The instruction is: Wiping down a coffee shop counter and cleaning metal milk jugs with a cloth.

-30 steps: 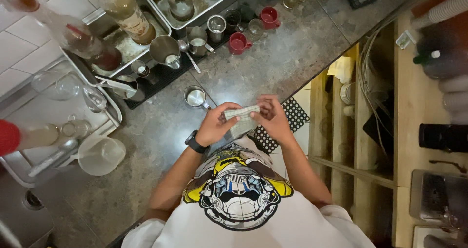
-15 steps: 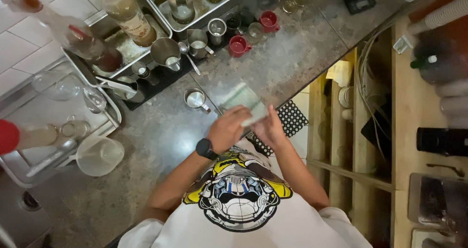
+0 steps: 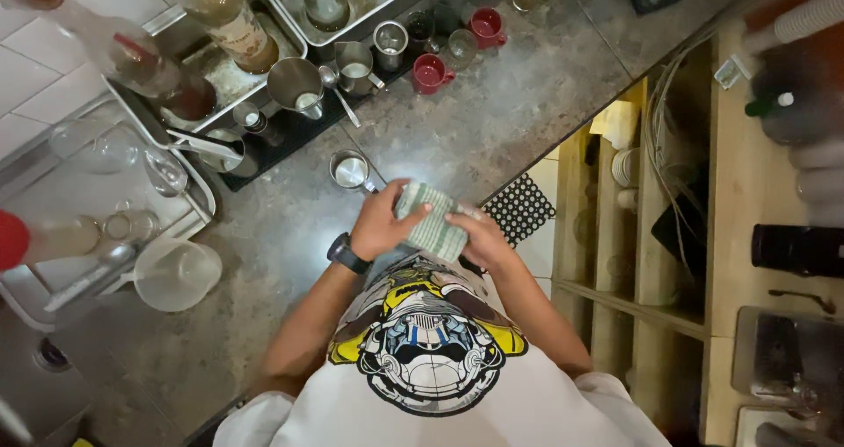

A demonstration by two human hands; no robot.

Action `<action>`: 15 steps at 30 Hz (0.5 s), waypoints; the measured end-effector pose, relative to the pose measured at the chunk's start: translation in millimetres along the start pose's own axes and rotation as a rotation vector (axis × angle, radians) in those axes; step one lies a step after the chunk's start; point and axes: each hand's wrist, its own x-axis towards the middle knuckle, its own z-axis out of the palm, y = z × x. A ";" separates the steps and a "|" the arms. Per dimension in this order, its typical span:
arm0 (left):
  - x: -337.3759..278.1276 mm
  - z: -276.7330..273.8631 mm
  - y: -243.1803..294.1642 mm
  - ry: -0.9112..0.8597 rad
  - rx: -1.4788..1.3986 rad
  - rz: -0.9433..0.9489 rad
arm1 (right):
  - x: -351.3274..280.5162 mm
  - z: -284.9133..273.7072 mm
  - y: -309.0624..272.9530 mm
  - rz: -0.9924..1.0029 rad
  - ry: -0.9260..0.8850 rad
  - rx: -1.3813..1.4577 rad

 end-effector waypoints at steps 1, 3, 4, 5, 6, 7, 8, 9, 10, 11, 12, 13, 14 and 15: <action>-0.8 2.3 -7.3 -0.001 -0.125 -0.027 | -2.1 6.3 -2.2 -0.037 0.029 -0.115; -2.8 4.0 -13.0 -0.002 -0.250 -0.055 | -0.2 0.8 -1.0 -0.074 0.057 -0.231; -3.2 3.2 -11.5 0.014 -0.293 -0.047 | 4.4 -10.9 1.6 -0.123 -0.005 -0.259; -3.5 2.3 -10.0 0.030 -0.336 -0.040 | 9.0 -22.5 4.2 -0.173 -0.067 -0.287; -4.3 2.6 -11.0 0.031 -0.338 -0.040 | 17.5 -39.9 6.0 -0.172 -0.067 -0.289; -5.2 2.9 -12.0 0.013 -0.322 -0.020 | 25.9 -57.2 8.0 -0.219 -0.170 -0.408; -6.7 3.8 -13.0 -0.004 -0.306 -0.001 | 34.0 -75.0 9.9 -0.263 -0.276 -0.528; -7.7 -1.0 -6.5 -0.001 -0.309 -0.003 | 22.5 -63.4 -7.4 -0.261 -0.277 -0.531; -8.8 -5.8 -0.3 -0.057 -0.311 0.033 | 11.2 -51.6 -24.5 -0.235 -0.320 -0.640; -9.7 -10.5 5.9 -0.114 -0.313 0.069 | 0.0 -39.8 -41.7 -0.208 -0.362 -0.749; -9.1 -16.3 17.5 -0.114 -0.315 0.066 | -1.3 -35.1 -45.4 -0.205 -0.362 -0.750; -8.2 -21.8 29.3 -0.152 -0.304 0.081 | -2.6 -30.7 -49.5 -0.212 -0.347 -0.806; -5.6 -27.9 41.2 -0.191 -0.292 0.101 | -3.1 -26.1 -54.4 -0.223 -0.330 -0.863; -4.6 -28.5 40.2 -0.192 -0.292 0.103 | -2.7 -24.8 -53.2 -0.225 -0.328 -0.863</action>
